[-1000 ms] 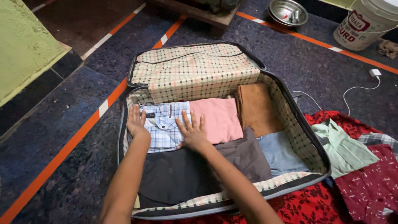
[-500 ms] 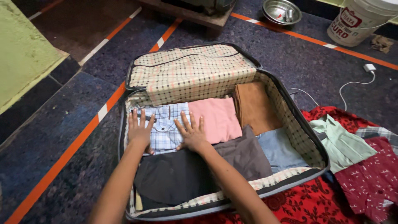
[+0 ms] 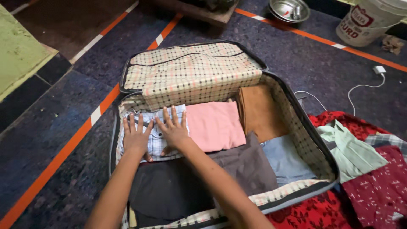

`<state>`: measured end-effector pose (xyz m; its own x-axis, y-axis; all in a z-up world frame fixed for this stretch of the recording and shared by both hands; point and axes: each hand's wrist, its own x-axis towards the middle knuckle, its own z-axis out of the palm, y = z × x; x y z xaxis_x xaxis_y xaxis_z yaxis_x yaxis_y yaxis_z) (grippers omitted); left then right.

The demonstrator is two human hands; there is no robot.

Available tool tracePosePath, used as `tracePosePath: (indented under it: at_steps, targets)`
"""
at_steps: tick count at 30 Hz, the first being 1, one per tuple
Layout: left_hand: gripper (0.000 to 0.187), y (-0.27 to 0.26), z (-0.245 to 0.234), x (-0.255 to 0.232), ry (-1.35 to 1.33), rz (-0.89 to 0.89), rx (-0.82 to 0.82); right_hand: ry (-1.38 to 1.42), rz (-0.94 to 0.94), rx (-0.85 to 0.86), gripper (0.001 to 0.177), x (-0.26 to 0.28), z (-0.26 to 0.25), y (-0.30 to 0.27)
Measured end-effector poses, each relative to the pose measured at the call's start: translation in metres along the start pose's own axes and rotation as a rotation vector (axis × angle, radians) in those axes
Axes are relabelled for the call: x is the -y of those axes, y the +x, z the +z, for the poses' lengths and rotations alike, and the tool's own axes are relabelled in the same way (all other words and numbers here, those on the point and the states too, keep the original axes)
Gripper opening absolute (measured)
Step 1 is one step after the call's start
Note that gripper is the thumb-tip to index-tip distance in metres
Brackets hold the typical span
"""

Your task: The person packs clothes into a suitcase by folding various items, including shirts, pants, and a dark garment, and arranging them neatly inside the open suitcase on the floor.

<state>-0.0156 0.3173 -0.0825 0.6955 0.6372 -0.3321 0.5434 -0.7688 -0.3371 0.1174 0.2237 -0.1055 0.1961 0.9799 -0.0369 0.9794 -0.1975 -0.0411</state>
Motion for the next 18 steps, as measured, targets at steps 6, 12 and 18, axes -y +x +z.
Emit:
tracePosePath:
  at_steps: [6, 12, 18]
  targets:
    - [0.159, 0.005, 0.003, -0.002, -0.042, 0.002, -0.004, 0.055, 0.056, 0.298, 0.153, -0.007, -0.004, 0.013]
    - [0.157, 0.009, 0.008, -0.004, -0.028, -0.005, 0.012, 0.061, 0.038, 0.385, 0.151, -0.009, -0.002, 0.021]
    - [0.157, 0.019, 0.005, -0.011, 0.012, -0.023, 0.061, 0.085, 0.032, 0.261, 0.149, -0.013, 0.007, 0.004]
